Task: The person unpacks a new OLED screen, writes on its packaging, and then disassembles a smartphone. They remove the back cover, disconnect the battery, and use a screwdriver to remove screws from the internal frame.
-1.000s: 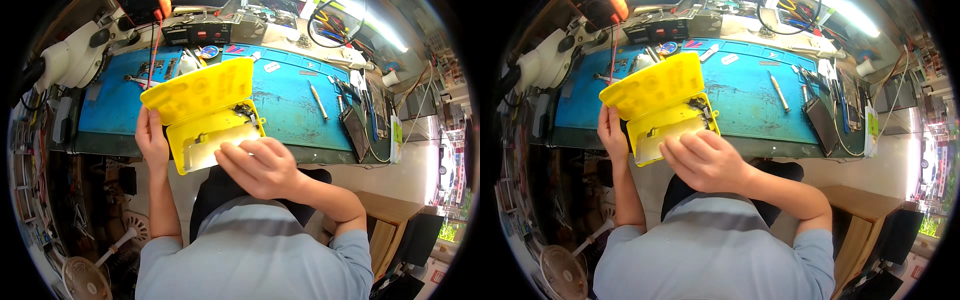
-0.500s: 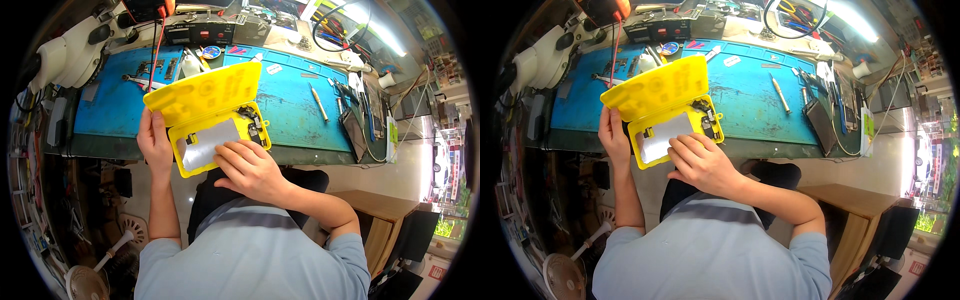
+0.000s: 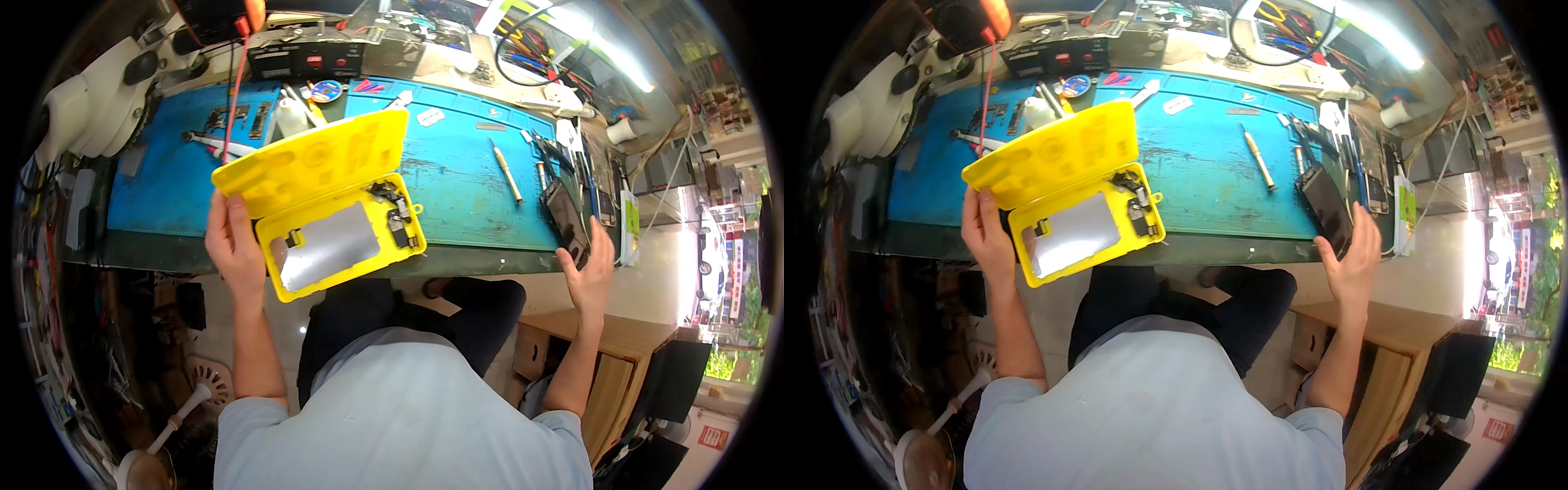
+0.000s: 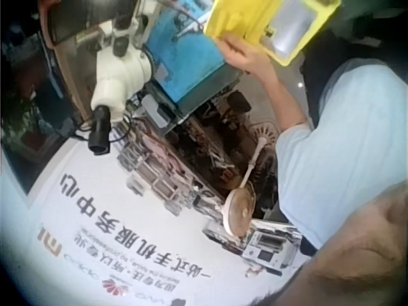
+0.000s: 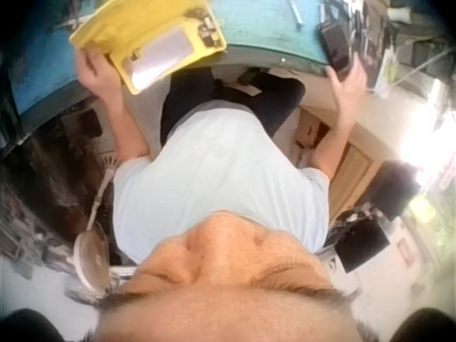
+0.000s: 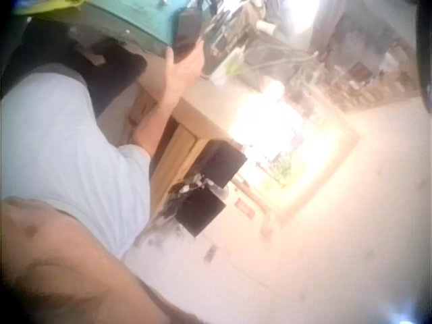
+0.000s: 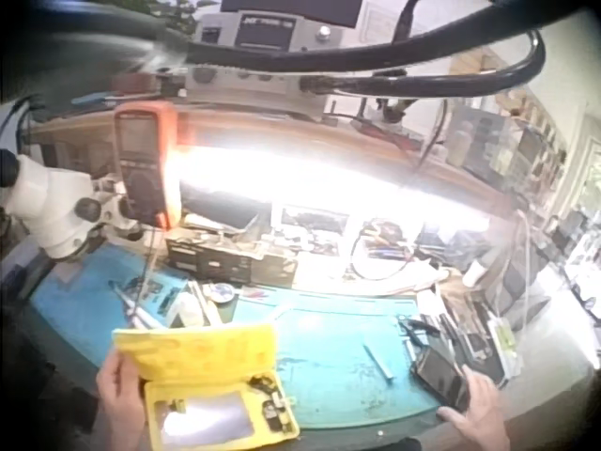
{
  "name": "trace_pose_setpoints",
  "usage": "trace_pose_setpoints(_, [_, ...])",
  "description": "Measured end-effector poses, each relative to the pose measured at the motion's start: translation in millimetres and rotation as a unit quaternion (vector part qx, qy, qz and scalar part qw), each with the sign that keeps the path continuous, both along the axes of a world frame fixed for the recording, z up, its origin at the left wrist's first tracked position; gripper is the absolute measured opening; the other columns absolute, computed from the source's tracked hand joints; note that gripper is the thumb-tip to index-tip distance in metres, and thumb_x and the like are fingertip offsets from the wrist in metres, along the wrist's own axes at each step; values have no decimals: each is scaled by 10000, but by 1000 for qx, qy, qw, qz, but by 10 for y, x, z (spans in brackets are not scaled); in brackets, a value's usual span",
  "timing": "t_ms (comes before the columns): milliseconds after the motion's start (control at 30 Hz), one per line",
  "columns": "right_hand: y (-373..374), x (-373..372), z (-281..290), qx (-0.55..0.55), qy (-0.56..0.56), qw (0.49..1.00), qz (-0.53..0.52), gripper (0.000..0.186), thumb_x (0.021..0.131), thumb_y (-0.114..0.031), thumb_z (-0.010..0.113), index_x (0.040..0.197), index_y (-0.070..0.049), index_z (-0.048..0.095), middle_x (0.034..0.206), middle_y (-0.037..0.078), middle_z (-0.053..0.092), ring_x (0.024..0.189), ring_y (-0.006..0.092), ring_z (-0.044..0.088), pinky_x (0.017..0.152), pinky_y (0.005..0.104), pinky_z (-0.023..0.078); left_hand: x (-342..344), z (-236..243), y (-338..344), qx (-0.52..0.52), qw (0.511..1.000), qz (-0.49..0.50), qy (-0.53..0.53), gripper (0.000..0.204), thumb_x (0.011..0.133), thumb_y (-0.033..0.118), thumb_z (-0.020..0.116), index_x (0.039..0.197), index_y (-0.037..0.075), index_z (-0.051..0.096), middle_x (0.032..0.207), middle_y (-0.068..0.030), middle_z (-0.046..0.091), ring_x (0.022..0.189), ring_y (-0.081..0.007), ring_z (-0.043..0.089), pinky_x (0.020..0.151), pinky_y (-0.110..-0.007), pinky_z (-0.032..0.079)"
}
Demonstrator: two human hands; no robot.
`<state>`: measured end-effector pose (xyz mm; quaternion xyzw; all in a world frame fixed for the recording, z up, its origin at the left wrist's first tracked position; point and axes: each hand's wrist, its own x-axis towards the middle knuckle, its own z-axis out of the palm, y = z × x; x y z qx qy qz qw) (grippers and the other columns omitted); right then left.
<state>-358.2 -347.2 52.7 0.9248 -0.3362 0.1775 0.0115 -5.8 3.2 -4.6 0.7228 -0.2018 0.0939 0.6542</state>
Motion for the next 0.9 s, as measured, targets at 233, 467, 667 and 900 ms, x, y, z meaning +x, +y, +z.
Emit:
trace_pose_setpoints(233, [-242, -47, 174, 151, 50, 987, 22, 863, 806, -310, 828, 1513, -43, 412, 1460, 198, 518, 1351, 377, 466, 1122, 457, 393, 71, -139, 95, -3, 999, 27, 30, 395, 1080, 218, 532, 1361, -56, 579, 1282, -104, 661, 1145, -143, 581, 1011, -297, 435])
trace_pose_setpoints(467, [-397, 7, 236, 175, 74, 981, 46, 921, 749, -308, 848, 1525, -78, 409, 1428, 185, 536, 1319, 367, 484, 1107, 446, 408, 56, -82, -3, 21, 999, 29, -6, 347, 1096, 229, 493, 1306, -29, 595, 1163, -63, 664, 1040, -114, 575, 914, -267, 451])
trace_pose_setpoints(667, [-258, 111, 341, 142, 109, 983, 45, 925, 737, -266, 848, 1525, -70, 405, 1319, 182, 580, 1229, 370, 537, 1064, 448, 438, 20, -50, -28, -12, 1000, 25, 6, 339, 1097, 224, 494, 1294, -32, 597, 1156, -60, 658, 1026, -108, 565, 896, -263, 453])
trace_pose_setpoints(900, [-263, 77, 354, 164, 117, 979, 37, 963, 712, -220, 850, 1539, -59, 386, 1312, 179, 589, 1249, 339, 528, 1063, 441, 435, -5, -2, -34, 21, 999, 13, 25, 367, 1088, 265, 518, 1331, 5, 605, 1151, -54, 665, 1030, -103, 573, 896, -257, 451])
